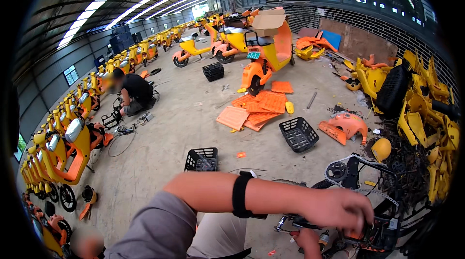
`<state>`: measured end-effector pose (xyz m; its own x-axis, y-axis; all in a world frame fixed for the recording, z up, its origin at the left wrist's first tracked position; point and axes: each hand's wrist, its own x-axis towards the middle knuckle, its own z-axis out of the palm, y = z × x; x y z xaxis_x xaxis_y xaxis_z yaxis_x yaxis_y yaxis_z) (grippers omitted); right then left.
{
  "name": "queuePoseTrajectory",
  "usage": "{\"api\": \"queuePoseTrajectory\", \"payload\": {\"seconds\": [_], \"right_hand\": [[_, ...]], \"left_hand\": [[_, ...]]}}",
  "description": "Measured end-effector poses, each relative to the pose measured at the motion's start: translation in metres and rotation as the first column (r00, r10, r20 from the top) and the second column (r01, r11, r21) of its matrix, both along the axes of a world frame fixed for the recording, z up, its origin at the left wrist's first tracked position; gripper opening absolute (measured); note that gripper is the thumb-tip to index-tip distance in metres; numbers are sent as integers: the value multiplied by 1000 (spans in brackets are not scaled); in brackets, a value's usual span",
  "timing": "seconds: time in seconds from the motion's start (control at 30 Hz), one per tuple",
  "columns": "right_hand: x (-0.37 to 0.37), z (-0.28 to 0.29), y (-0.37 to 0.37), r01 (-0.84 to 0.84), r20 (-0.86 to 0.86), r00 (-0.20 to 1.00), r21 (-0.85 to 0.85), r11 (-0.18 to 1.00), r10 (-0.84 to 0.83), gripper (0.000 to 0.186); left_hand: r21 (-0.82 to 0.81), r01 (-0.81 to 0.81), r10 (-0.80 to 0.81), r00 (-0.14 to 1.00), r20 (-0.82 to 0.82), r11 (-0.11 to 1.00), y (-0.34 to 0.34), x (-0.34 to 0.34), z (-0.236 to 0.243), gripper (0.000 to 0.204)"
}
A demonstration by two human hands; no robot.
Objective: The person uses a socket wrench and a screwdriver to remove bolts and fasteners from the rear suspension and frame area of an electric scooter while sitting on the floor.
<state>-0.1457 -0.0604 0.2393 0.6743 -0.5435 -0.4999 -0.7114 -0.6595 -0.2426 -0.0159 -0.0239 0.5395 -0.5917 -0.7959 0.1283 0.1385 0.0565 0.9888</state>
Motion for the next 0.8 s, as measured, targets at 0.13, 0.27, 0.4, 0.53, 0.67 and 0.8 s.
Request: {"api": "queuePoseTrajectory", "payload": {"seconds": [0.13,0.27,0.4,0.53,0.67,0.8], "right_hand": [[-22,-12,-9,44,116,993,-99,994,-33,37],[-19,-23,-9,28,113,993,-106,994,-16,38],[-22,-23,-12,66,132,990,-117,991,-51,39],[-18,-6,-2,62,135,989,-60,996,-54,41],[-24,-22,-6,68,167,985,-82,994,-54,40],[-18,-20,-6,38,60,998,-93,995,-33,38]], "left_hand": [[-142,-368,391,897,207,919,-36,30,-95,19],[-375,-397,540,708,455,837,-35,71,-185,22],[-335,-402,523,679,516,852,-19,77,-197,21],[-310,-437,536,710,457,844,-14,80,-212,24],[-300,-455,545,708,449,839,-13,72,-213,25],[-241,-395,460,707,537,887,-11,62,-217,25]]}}
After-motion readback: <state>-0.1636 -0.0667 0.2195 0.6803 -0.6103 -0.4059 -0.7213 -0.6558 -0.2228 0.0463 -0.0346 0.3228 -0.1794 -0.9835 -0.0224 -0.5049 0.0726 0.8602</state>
